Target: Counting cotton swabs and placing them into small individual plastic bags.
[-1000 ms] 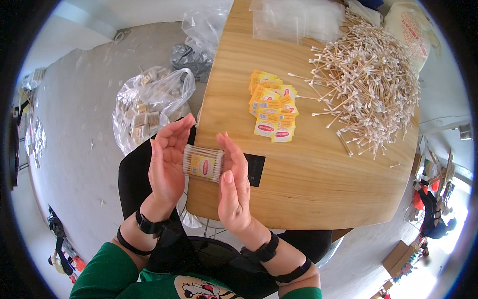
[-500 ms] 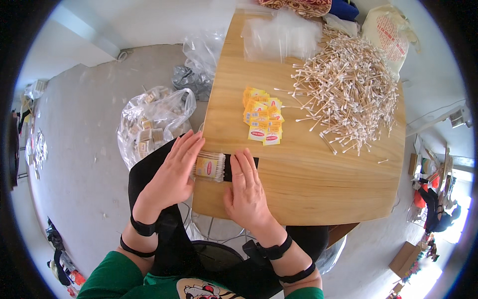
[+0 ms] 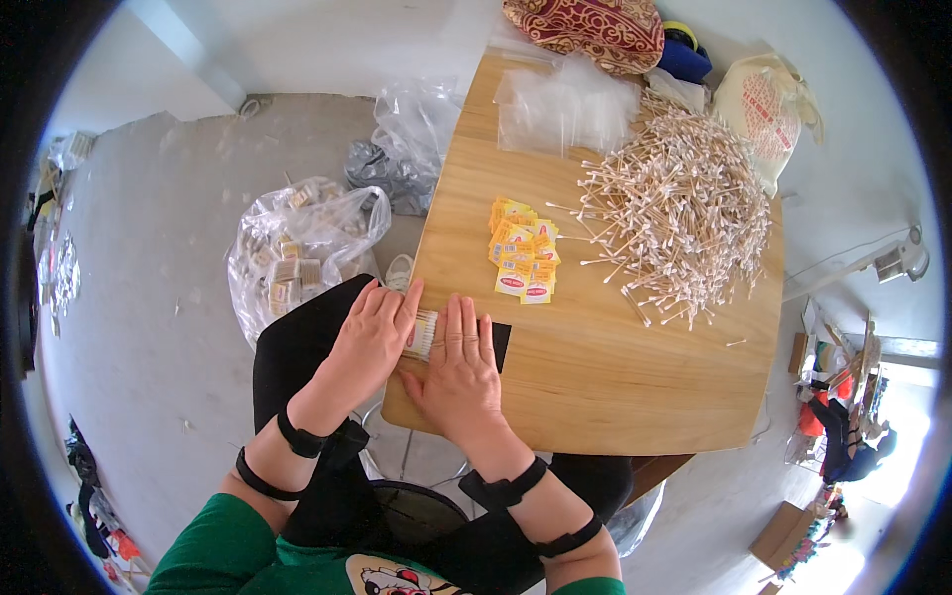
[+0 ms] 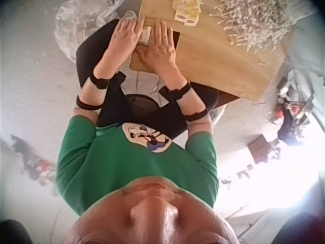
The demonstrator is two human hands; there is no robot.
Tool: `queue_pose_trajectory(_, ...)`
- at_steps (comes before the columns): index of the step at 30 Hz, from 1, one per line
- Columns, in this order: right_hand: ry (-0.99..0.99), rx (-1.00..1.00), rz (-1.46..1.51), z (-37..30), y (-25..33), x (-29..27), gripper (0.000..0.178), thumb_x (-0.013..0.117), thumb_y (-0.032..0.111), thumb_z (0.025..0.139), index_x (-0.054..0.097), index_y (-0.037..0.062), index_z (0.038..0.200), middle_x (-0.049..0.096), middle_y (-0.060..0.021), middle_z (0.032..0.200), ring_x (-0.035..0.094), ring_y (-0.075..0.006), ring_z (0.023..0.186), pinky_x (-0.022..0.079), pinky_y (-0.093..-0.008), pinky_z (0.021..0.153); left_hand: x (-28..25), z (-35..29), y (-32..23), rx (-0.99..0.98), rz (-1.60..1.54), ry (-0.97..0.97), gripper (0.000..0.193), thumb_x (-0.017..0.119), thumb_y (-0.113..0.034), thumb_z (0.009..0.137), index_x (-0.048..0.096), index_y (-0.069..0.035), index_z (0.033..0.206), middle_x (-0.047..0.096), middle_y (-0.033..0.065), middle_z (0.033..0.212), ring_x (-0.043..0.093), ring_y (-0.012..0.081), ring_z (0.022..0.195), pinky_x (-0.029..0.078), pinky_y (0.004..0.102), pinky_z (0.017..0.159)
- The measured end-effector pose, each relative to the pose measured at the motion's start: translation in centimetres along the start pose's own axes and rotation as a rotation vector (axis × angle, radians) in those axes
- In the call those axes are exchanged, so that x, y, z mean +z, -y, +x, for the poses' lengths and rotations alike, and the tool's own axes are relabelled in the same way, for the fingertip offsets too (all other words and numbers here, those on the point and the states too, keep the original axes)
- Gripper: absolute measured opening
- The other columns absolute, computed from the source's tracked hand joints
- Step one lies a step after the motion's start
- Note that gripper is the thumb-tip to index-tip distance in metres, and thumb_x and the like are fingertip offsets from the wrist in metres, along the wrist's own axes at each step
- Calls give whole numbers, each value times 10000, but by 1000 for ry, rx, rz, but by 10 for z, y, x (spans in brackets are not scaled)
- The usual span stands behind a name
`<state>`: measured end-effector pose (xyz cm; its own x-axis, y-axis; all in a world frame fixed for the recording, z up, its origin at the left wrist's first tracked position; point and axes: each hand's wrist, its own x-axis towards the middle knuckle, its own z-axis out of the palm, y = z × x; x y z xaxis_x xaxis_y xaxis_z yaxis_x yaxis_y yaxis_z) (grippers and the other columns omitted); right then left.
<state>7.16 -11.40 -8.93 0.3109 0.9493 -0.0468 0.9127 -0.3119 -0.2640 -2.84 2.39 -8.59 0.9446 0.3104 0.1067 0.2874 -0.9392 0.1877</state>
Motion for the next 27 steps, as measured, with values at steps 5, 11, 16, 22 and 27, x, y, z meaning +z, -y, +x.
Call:
queue_pose_trajectory(5,-37,-34,-66,9,12,4,902,608,517,899,394,-154,1461,298,-314,1592,237,-414,1525,182,-546,1247,-4,-1,3,-1,46,29,609,583,-116,882,450,62,1449,571,110,1060,560,260,1071,383,453,1143)
queue_pose_trajectory(11,-82,-101,111,7,-6,-3,869,688,399,863,388,-169,1449,345,-324,1561,283,-433,1503,208,-529,1245,-23,2,7,19,-20,-83,606,590,-108,891,452,22,1466,572,113,1066,558,275,1121,341,501,1169)
queue_pose_trajectory(16,-63,-23,-32,3,3,-3,884,689,430,869,393,-171,1445,346,-328,1560,287,-442,1499,202,-547,1239,-14,-4,12,-52,-85,-55,634,621,-57,852,450,47,1453,583,122,1061,574,287,1081,361,501,1155)
queue_pose_trajectory(22,-2,-26,-58,9,17,2,896,634,472,907,366,-183,1456,288,-334,1587,228,-446,1520,164,-557,1245,-6,-2,11,-70,-114,-42,588,621,-44,831,492,91,1388,605,121,998,583,281,995,447,415,1016)
queue_pose_trajectory(27,-33,-58,-43,18,26,7,901,643,424,899,325,-198,1467,260,-347,1591,210,-453,1524,166,-550,1249,-6,-9,21,-50,-102,-63,606,614,-88,812,497,80,1383,613,129,1031,587,286,1009,454,394,988)
